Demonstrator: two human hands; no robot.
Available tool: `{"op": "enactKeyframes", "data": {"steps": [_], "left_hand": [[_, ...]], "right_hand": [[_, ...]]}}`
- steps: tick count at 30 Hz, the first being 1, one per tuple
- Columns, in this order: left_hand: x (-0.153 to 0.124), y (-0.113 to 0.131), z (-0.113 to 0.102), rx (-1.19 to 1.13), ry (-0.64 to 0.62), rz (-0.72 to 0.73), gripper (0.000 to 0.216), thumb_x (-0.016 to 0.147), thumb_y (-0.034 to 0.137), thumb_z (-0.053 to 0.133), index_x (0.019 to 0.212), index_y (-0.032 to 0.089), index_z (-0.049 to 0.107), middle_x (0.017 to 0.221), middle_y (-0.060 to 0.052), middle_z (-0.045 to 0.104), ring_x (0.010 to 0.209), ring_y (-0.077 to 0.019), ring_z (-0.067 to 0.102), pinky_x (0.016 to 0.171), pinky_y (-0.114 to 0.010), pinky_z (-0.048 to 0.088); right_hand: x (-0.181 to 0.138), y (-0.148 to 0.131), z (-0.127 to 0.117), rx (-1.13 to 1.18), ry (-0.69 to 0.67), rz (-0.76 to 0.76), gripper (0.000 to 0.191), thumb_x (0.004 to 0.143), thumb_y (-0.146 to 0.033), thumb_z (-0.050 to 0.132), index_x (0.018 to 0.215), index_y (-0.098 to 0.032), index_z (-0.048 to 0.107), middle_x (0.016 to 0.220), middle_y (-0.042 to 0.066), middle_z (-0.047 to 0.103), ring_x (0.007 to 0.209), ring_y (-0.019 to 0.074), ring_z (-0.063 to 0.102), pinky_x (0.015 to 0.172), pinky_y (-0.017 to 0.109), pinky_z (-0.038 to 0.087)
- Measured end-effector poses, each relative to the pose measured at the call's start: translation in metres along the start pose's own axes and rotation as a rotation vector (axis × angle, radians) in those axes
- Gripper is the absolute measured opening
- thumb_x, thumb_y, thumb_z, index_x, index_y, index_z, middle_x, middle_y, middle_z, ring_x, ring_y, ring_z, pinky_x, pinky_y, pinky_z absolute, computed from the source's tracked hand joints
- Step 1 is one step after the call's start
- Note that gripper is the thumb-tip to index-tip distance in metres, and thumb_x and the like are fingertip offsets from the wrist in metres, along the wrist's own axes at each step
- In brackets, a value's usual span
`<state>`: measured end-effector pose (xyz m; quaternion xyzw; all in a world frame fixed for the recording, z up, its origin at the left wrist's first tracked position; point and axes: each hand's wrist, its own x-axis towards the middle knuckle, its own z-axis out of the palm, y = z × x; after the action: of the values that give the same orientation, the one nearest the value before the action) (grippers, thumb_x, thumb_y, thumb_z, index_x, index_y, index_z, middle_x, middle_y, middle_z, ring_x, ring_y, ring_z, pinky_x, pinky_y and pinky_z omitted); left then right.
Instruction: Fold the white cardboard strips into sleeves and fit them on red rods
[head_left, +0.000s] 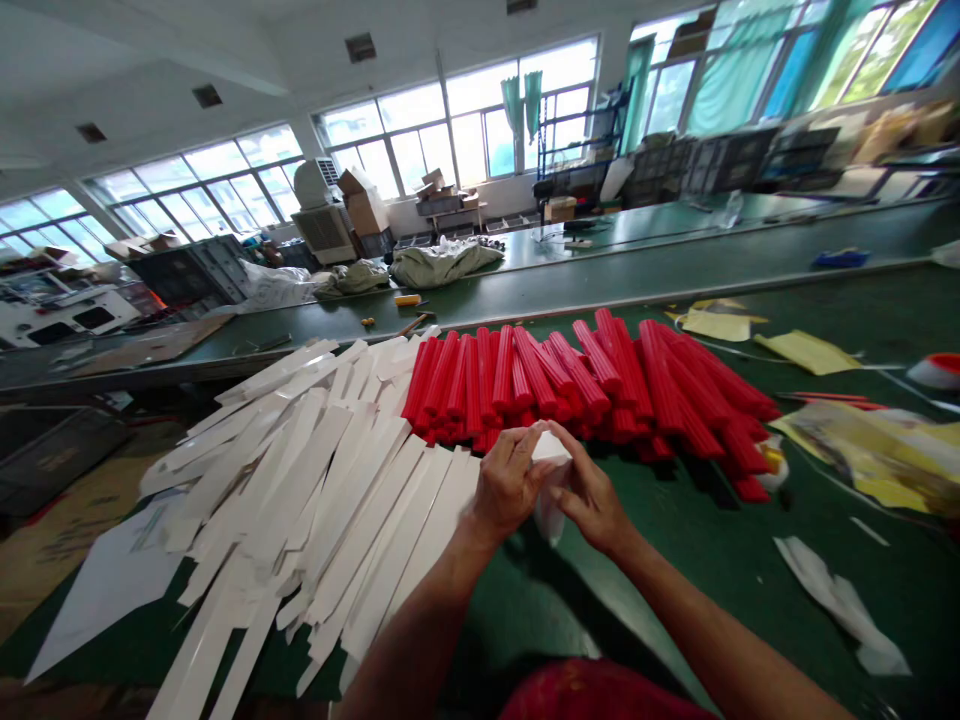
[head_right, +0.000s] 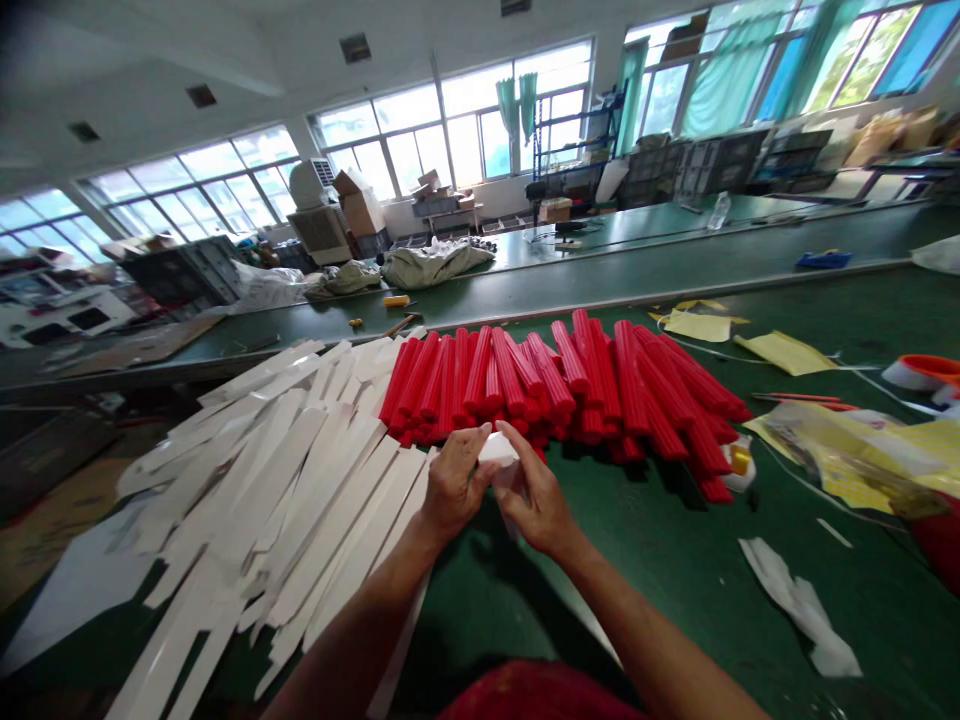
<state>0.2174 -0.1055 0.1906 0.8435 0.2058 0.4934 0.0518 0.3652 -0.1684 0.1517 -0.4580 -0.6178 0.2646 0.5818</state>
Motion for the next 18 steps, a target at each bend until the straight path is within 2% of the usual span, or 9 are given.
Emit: {"op": "enactKeyframes", "data": {"steps": [4,11,13,16,18], "left_hand": [[0.005,0.003,-0.005,0.034,-0.059,-0.013,0.039,0.099,0.033,0.049,0.131,0.014,0.058,0.100,-0.011,0.065,0.090,-0.0175,0.064,0.078,-0.030,0.058],[0.022,0.018,-0.020,0.140,-0.214,0.000,0.032,0.099,0.032,0.046,0.118,0.019,0.068,0.090,-0.007,0.064,0.074,-0.0139,0.065,0.068,-0.026,0.058],[0.026,0.020,-0.023,0.157,-0.247,0.017,0.031,0.099,0.030,0.046,0.114,0.017,0.069,0.099,-0.010,0.068,0.085,-0.0169,0.068,0.077,-0.029,0.060],[0.027,0.019,-0.019,0.186,-0.245,0.109,0.028,0.096,0.021,0.049,0.112,0.010,0.068,0.121,-0.016,0.067,0.114,-0.0238,0.064,0.100,-0.037,0.054],[0.024,0.017,-0.014,0.198,-0.227,0.170,0.028,0.095,0.017,0.049,0.114,0.007,0.066,0.125,-0.017,0.067,0.121,-0.0239,0.062,0.106,-0.038,0.051]], "right_hand": [[-0.001,0.000,0.009,-0.228,0.061,-0.002,0.077,0.084,-0.024,0.060,0.152,-0.021,0.025,0.147,0.016,0.048,0.125,0.0271,0.057,0.104,0.044,0.048],[0.001,0.000,0.014,-0.247,0.057,-0.060,0.075,0.087,-0.026,0.059,0.152,-0.021,0.022,0.146,0.017,0.049,0.131,0.0264,0.053,0.108,0.047,0.046],[0.002,-0.002,0.014,-0.252,0.059,-0.061,0.073,0.088,-0.027,0.059,0.152,-0.020,0.023,0.144,0.017,0.051,0.129,0.0264,0.055,0.106,0.045,0.048],[0.004,-0.003,0.015,-0.255,0.063,-0.073,0.073,0.087,-0.023,0.057,0.152,-0.018,0.024,0.142,0.018,0.053,0.128,0.0269,0.056,0.105,0.045,0.049],[0.004,-0.003,0.015,-0.249,0.066,-0.086,0.074,0.085,-0.021,0.056,0.151,-0.018,0.023,0.143,0.018,0.051,0.131,0.0269,0.053,0.107,0.045,0.047]]}}
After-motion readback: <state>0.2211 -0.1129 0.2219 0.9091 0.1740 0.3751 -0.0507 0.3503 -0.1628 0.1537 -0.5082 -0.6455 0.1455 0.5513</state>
